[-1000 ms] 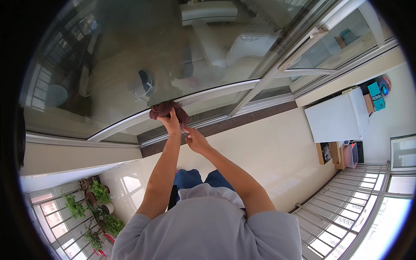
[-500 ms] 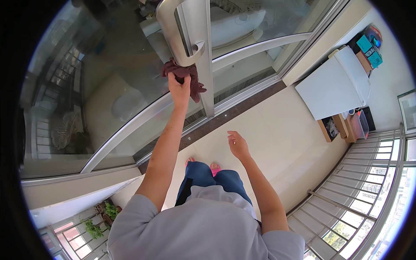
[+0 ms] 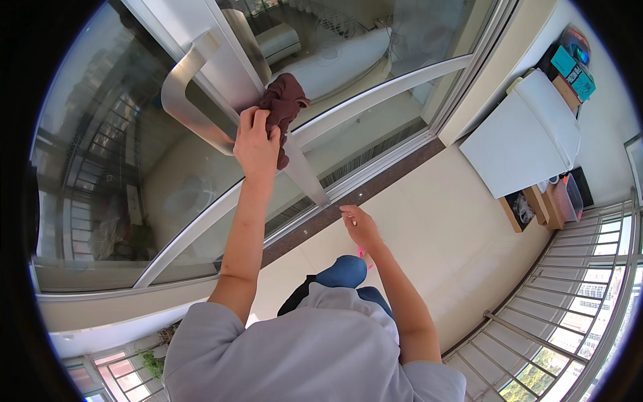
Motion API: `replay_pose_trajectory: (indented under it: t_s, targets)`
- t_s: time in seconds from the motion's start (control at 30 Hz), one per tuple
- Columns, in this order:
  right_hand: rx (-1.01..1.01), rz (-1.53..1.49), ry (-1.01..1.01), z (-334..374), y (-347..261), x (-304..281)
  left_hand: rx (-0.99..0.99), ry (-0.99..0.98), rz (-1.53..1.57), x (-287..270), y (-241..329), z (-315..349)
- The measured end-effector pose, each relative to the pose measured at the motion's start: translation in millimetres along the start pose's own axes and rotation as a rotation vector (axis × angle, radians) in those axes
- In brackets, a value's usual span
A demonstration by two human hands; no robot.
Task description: The person wipes a white plastic step stool, a wall-mounted air conditioner, and a large sliding glass door using a dark cloth. They move from the living room to the balcony, cleaning the door frame and glass panels.
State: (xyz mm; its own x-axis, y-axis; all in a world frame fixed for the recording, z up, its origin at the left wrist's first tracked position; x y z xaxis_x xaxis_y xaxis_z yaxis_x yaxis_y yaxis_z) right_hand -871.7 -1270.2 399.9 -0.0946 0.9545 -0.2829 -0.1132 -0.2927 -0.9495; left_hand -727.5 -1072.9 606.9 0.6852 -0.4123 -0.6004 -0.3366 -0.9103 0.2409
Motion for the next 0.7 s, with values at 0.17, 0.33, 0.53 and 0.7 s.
replay_pose_trajectory:
  t_s: [0.17,0.33,0.53,0.7]
  targets:
    - [-0.059,-0.096,-0.134,-74.7,-35.1,-18.8,-0.026,-0.066,0.071,15.6,9.4,-5.0]
    - [-0.175,-0.221,-0.209,-135.6,-75.7,-34.2,0.005,0.326,-0.007,7.6,14.3,-43.2]
    - [0.253,-0.612,-0.427,-152.5,-80.5,-46.0,-0.226,-0.13,0.175,85.3,27.4,9.7]
    - [0.365,-1.003,-0.387,-183.9,-65.1,-58.7,-0.411,-0.205,0.453,153.3,39.7,38.1]
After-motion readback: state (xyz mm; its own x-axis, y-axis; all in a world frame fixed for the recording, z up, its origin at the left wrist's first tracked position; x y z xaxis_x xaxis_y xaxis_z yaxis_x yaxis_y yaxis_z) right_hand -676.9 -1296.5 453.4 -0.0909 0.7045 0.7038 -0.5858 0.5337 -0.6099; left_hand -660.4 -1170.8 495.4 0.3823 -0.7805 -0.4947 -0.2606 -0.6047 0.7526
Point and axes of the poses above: each hand's wrist, its own z-axis away from the middle knuckle, its own x-axis out of the palm, y = z × x, the point moved 1 cm from there along -z, towards the middle knuckle
